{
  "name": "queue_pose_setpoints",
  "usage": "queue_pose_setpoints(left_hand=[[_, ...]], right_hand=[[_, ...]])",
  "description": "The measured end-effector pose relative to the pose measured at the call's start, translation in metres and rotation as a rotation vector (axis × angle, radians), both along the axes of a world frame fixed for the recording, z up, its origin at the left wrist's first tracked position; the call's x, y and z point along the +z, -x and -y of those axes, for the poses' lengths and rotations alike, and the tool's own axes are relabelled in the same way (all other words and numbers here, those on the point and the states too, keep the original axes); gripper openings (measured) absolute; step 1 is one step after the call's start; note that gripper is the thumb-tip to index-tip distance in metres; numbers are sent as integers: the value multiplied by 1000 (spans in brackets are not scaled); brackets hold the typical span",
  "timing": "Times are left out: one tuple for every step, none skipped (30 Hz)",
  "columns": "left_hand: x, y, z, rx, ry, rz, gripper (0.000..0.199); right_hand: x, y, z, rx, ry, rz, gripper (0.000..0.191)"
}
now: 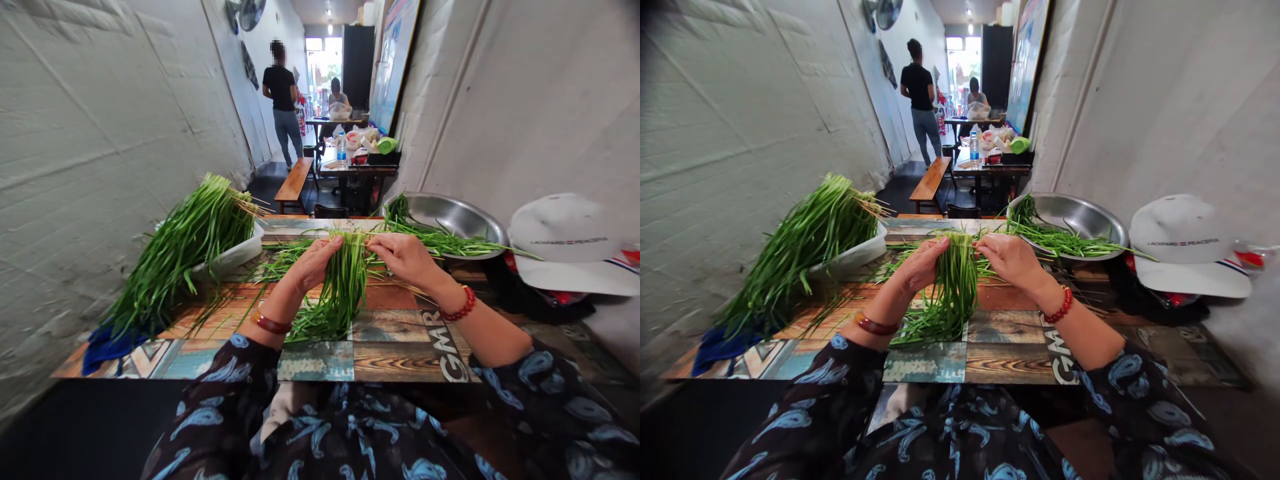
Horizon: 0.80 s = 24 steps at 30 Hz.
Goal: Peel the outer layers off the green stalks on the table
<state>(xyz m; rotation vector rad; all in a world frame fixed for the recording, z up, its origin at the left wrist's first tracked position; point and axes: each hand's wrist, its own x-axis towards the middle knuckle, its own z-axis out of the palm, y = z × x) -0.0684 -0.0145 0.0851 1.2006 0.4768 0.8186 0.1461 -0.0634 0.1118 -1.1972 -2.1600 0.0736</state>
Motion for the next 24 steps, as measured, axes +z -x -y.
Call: queue_pose_setpoints(left_hand=[[0,0,1,-1,-13,1,47],[0,1,1,0,-31,0,45],[0,2,2,1,-48,-4,44],[-2,2,2,1,-61,-13,43],[-4,3,3,0,-63,-27,42],[-6,3,3,-2,-55,-44,42],[-9,3,3,-3,-41,-61,40],[-11,3,3,-2,-26,-74,39],[-14,3,3,3,-16,-79,38],[-17,3,2,10,-12,-77,37],[-19,2,1,19,-12,-71,37],[-20,2,0,27,-14,-63,37],[-21,2,0,32,-15,-56,37],[-22,2,-1,33,-16,-50,36],[-22,2,-1,27,-15,-49,37],[-23,3,-1,17,-14,-54,37],[-24,4,-1,6,-16,-62,37],[-25,6,-1,-2,-19,-72,37],[-26,8,-1,-5,-23,-83,37],[-28,10,-1,-3,-23,-92,37],[-30,12,-2,0,-20,-99,37],[-33,14,-3,6,-15,-105,37],[-36,17,-4,13,-12,-113,37],[-40,20,-6,19,-12,-124,37]], right_hand=[[2,-1,0,3,13,-4,26],[4,-2,1,4,19,-10,26],[6,-3,1,0,17,-17,26],[8,-4,1,-10,10,-22,25],[9,-5,0,-23,3,-27,25],[10,-6,-1,-37,-3,-30,24],[11,-7,-1,-50,-8,-29,24],[11,-7,-3,-63,-9,-27,24],[11,-8,-4,-72,-8,-21,24],[11,-8,-5,-79,-5,-16,25],[12,-8,-6,-83,-1,-12,25],[12,-7,-6,-86,3,-11,25],[12,-7,-7,-88,7,-13,26],[12,-6,-7,-89,12,-14,26],[12,-6,-7,-88,17,-14,27],[12,-5,-7,-88,20,-12,27],[12,-5,-7,-88,21,-12,27],[11,-6,-7,-86,18,-16,26],[11,-6,-8,-84,12,-26,25],[11,-7,-9,-84,4,-39,25],[11,-8,-10,-89,-3,-52,25],[11,-9,-11,-98,-10,-63,24],[12,-10,-12,-111,-18,-70,24],[14,-11,-13,-127,-28,-75,24]])
